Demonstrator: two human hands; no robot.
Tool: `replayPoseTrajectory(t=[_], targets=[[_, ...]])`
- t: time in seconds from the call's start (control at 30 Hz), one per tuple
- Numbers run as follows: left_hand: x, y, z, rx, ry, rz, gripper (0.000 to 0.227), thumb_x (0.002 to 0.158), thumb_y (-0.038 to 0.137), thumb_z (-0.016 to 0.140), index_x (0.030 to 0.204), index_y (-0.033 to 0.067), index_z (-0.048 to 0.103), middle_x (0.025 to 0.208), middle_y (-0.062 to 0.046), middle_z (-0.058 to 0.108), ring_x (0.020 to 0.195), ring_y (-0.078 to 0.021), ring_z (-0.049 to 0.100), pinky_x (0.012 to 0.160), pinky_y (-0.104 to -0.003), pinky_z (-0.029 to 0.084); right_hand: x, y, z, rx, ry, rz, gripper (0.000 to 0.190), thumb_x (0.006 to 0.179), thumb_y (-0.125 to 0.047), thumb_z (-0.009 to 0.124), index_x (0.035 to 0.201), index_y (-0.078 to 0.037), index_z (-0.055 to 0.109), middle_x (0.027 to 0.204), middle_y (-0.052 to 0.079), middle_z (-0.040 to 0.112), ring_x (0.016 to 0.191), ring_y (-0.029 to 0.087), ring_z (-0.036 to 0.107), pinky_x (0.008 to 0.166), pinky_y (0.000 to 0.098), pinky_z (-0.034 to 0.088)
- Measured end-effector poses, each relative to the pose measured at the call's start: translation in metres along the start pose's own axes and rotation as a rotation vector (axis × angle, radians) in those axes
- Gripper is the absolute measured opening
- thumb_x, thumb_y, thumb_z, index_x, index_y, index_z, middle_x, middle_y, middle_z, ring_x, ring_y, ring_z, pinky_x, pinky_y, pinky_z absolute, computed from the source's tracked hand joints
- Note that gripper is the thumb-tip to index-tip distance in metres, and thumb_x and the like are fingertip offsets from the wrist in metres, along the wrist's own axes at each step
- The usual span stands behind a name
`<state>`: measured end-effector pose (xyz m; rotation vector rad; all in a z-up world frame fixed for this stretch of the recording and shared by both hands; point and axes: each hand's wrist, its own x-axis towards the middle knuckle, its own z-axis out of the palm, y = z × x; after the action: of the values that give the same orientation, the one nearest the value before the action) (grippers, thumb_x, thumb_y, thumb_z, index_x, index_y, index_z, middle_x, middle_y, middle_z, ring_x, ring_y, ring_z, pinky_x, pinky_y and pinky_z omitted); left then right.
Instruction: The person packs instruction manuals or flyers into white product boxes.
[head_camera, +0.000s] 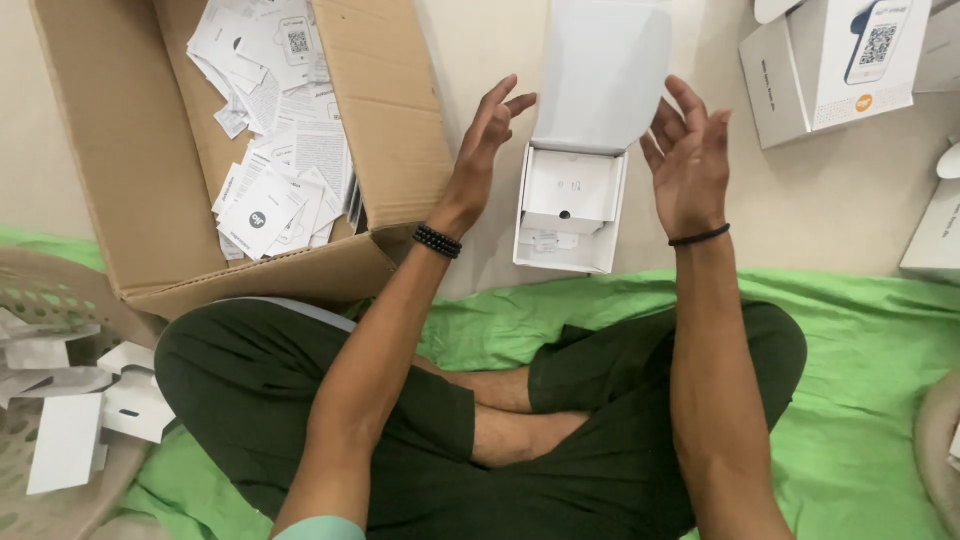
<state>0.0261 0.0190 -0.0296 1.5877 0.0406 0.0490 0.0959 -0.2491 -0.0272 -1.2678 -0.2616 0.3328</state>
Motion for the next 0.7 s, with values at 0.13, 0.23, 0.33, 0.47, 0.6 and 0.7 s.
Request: replayPoseTrajectory(t=[0.13,0.23,0.33,0.47,0.6,0.7], targets=[[-0.001,0.003,-0.002,-0.058,0.003,0.080,0.095,0.099,0.079,0.034,0.162,0.0092,0.031,0.157,-0.019,0.055,0.151,-0.0297,0.045,0.122,-0.045,0.034,-0.014,-0.017,0.001,0.079,-0.008,-0.036,0.100,0.096,-0.084,0.037,0.160,-0.007,0.035,0.157,0.018,0.051,0.147,0.028,0.049,0.126,0.0445,0.038],[-0.002,0.001,-0.001,-0.096,0.004,0.084,0.092,0.100,0.080,0.031,0.161,0.0106,0.035,0.152,-0.016,0.061,0.144,-0.0255,0.052,0.116,-0.042,0.042,-0.025,-0.019,0.000,0.129,0.026,-0.020,0.100,0.097,-0.082,0.037,0.159,-0.004,0.038,0.153,0.014,0.054,0.143,0.027,0.050,0.121,0.0444,0.041],[-0.003,-0.005,0.000,-0.170,0.017,0.079,0.091,0.100,0.078,0.033,0.160,0.0095,0.041,0.145,-0.014,0.061,0.136,-0.0249,0.056,0.113,-0.041,0.046,-0.031,-0.019,0.000,0.141,0.019,-0.014,0.099,0.097,-0.081,0.035,0.158,-0.004,0.042,0.150,0.014,0.056,0.143,0.026,0.051,0.123,0.0439,0.042],[-0.006,-0.002,0.001,-0.191,0.009,0.048,0.087,0.099,0.077,0.034,0.151,0.0084,0.049,0.143,-0.010,0.060,0.133,-0.0232,0.056,0.109,-0.041,0.047,-0.036,-0.021,0.005,0.175,0.041,-0.008,0.097,0.098,-0.079,0.034,0.156,-0.002,0.044,0.145,0.014,0.058,0.137,0.027,0.055,0.117,0.0446,0.047],[-0.011,0.006,0.001,-0.113,-0.030,0.026,0.082,0.102,0.076,0.032,0.144,0.0092,0.057,0.135,-0.010,0.062,0.132,-0.0235,0.056,0.111,-0.042,0.047,-0.036,-0.015,0.000,0.173,0.010,-0.052,0.091,0.101,-0.076,0.036,0.149,0.000,0.047,0.143,0.018,0.060,0.137,0.028,0.058,0.121,0.0428,0.047],[-0.011,0.007,0.001,-0.068,-0.046,0.019,0.082,0.101,0.076,0.031,0.142,0.0104,0.058,0.134,-0.010,0.063,0.131,-0.0233,0.057,0.110,-0.042,0.048,-0.036,-0.017,0.002,0.166,0.017,-0.042,0.087,0.101,-0.074,0.036,0.145,0.000,0.050,0.142,0.018,0.061,0.136,0.028,0.058,0.119,0.0416,0.048]])
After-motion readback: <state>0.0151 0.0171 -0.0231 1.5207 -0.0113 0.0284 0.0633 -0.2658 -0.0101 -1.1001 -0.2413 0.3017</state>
